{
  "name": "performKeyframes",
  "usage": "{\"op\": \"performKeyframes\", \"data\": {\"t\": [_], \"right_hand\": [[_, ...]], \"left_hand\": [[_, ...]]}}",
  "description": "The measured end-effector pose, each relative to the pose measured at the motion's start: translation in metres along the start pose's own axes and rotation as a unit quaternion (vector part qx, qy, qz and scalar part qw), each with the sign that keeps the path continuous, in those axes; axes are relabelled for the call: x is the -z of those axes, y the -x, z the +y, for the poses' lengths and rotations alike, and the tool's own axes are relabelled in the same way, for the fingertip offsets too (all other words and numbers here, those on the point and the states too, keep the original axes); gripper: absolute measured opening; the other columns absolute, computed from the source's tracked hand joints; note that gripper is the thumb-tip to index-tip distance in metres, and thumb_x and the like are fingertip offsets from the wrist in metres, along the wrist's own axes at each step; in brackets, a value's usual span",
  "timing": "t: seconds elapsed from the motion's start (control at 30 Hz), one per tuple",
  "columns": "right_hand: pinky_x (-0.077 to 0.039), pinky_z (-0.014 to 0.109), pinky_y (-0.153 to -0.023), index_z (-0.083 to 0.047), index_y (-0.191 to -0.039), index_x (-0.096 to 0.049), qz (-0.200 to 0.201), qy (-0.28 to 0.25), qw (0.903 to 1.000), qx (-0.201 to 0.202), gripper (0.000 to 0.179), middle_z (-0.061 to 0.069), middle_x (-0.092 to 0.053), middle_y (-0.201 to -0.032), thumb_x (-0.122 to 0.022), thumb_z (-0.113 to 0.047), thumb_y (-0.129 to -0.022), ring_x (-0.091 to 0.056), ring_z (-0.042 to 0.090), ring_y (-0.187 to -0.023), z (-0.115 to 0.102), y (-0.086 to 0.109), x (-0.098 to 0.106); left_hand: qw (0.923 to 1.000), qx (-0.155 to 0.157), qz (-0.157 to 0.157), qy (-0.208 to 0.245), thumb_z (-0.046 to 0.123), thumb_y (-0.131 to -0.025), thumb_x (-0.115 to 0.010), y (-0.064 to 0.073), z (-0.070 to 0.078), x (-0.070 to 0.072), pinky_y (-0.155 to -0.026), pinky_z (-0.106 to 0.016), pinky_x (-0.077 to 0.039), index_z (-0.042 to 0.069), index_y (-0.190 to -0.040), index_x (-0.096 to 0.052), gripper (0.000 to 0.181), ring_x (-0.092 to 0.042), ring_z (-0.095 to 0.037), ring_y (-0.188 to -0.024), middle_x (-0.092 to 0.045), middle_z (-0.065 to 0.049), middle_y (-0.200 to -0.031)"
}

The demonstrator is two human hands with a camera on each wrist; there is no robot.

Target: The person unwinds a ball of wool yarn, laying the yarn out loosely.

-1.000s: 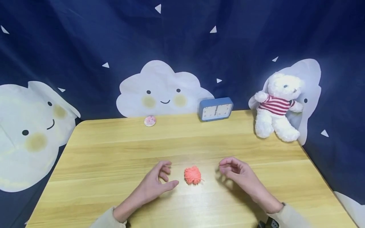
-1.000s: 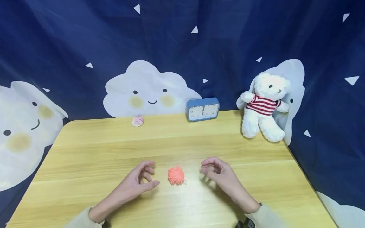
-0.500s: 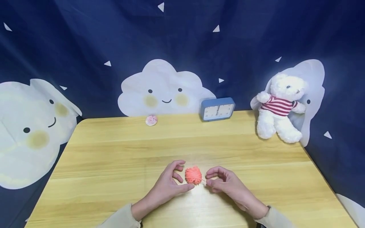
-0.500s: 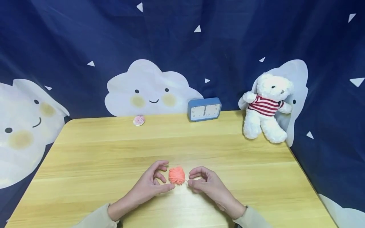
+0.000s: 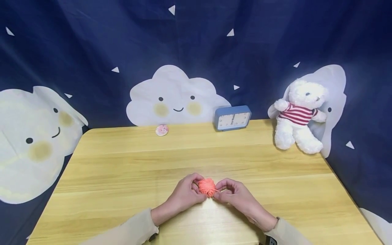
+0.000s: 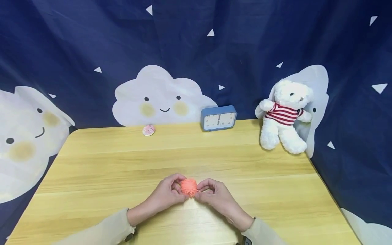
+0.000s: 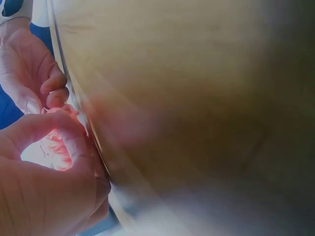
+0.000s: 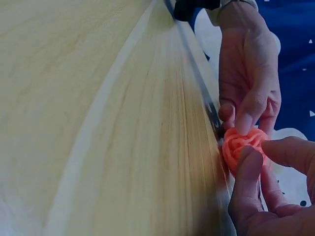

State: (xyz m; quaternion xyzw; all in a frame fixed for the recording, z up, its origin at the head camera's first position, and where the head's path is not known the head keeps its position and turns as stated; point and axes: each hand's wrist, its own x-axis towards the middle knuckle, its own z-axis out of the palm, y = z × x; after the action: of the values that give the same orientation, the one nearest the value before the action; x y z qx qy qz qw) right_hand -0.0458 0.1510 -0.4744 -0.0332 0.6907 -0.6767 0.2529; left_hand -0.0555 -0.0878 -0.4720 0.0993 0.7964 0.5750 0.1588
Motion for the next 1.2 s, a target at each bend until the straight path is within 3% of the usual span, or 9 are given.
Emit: {"op": "performKeyframes", "data": {"t": [0.1, 0.27, 0.4, 0.5, 0.67, 0.87, 1.0, 1.2], "right_hand": [[-0.058, 0.026, -0.079, 0.007, -0.117, -0.067, -0.002, -0.015, 0.9999, 0.006, 0.028, 0.013, -0.076, -0.103, -0.08, -0.008, -0.098, -0.073, 0.018, -0.09, -0.001, -0.001, -0.001], [-0.063, 0.03, -0.086, 0.009, -0.112, -0.069, -0.005, -0.035, 0.9991, 0.023, 0.022, 0.018, -0.077, -0.103, -0.077, -0.009, -0.101, -0.076, 0.02, -0.093, -0.007, -0.001, -0.005], [-0.063, 0.031, -0.088, 0.009, -0.111, -0.07, -0.013, -0.035, 0.9982, 0.046, 0.022, 0.022, -0.077, -0.104, -0.074, -0.011, -0.103, -0.076, 0.024, -0.096, -0.013, -0.001, -0.008], [-0.063, 0.031, -0.087, 0.01, -0.112, -0.069, -0.025, -0.024, 0.997, 0.069, 0.024, 0.026, -0.076, -0.106, -0.072, -0.013, -0.105, -0.076, 0.027, -0.098, -0.018, -0.001, -0.01], [-0.063, 0.032, -0.087, 0.011, -0.114, -0.069, -0.027, -0.015, 0.9943, 0.102, 0.025, 0.03, -0.075, -0.105, -0.067, -0.014, -0.109, -0.076, 0.026, -0.097, -0.026, -0.001, -0.01], [-0.064, 0.031, -0.085, 0.014, -0.115, -0.067, -0.016, -0.025, 0.9903, 0.136, 0.031, 0.031, -0.073, -0.106, -0.058, -0.015, -0.114, -0.076, 0.019, -0.094, -0.035, 0.0, -0.01], [-0.064, 0.032, -0.085, 0.013, -0.115, -0.068, -0.018, -0.02, 0.9882, 0.151, 0.032, 0.022, -0.075, -0.106, -0.055, -0.015, -0.115, -0.076, 0.019, -0.094, -0.039, 0.003, -0.012], [-0.064, 0.032, -0.084, 0.011, -0.11, -0.071, 0.013, -0.011, 0.984, 0.177, 0.029, 0.015, -0.077, -0.1, -0.056, -0.013, -0.114, -0.075, 0.019, -0.091, -0.042, 0.007, -0.014]], "left_hand": [[0.9999, 0.001, 0.005, 0.012, -0.006, -0.078, -0.083, -0.001, 0.002, 0.001, -0.062, -0.021, -0.052, -0.004, -0.121, -0.068, 0.045, -0.062, -0.014, -0.073, -0.065, -0.004, -0.084], [0.9994, -0.023, 0.024, -0.002, 0.001, -0.083, -0.079, 0.0, 0.007, 0.004, -0.062, -0.023, -0.052, 0.004, -0.116, -0.071, 0.033, -0.062, -0.017, -0.077, -0.065, -0.005, -0.097], [0.9977, -0.044, 0.026, 0.045, -0.005, -0.088, -0.075, 0.001, 0.012, 0.005, -0.071, -0.026, -0.062, 0.002, -0.114, -0.067, 0.028, -0.069, -0.018, -0.089, -0.062, -0.01, -0.114], [0.9943, -0.072, 0.033, 0.072, -0.012, -0.086, -0.071, 0.003, 0.016, 0.006, -0.081, -0.027, -0.063, 0.0, -0.114, -0.067, 0.031, -0.069, -0.019, -0.101, -0.061, -0.012, -0.119], [0.9879, -0.102, 0.031, 0.113, -0.016, -0.085, -0.069, 0.004, 0.022, 0.012, -0.079, -0.025, -0.062, -0.002, -0.118, -0.065, 0.036, -0.071, -0.022, -0.096, -0.066, -0.015, -0.118], [0.9826, -0.107, 0.017, 0.151, -0.017, -0.084, -0.068, 0.007, 0.031, 0.02, -0.086, -0.029, -0.063, -0.006, -0.12, -0.058, 0.039, -0.073, -0.025, -0.1, -0.068, -0.019, -0.118], [0.9821, -0.124, 0.033, 0.137, -0.016, -0.082, -0.066, 0.008, 0.038, 0.024, -0.092, -0.031, -0.062, -0.003, -0.112, -0.065, 0.033, -0.066, -0.027, -0.106, -0.06, -0.016, -0.121], [0.978, -0.175, 0.087, 0.073, -0.013, -0.075, -0.067, 0.011, 0.041, 0.027, -0.098, -0.036, -0.059, 0.008, -0.102, -0.071, 0.034, -0.056, -0.031, -0.112, -0.054, -0.01, -0.118]]}}
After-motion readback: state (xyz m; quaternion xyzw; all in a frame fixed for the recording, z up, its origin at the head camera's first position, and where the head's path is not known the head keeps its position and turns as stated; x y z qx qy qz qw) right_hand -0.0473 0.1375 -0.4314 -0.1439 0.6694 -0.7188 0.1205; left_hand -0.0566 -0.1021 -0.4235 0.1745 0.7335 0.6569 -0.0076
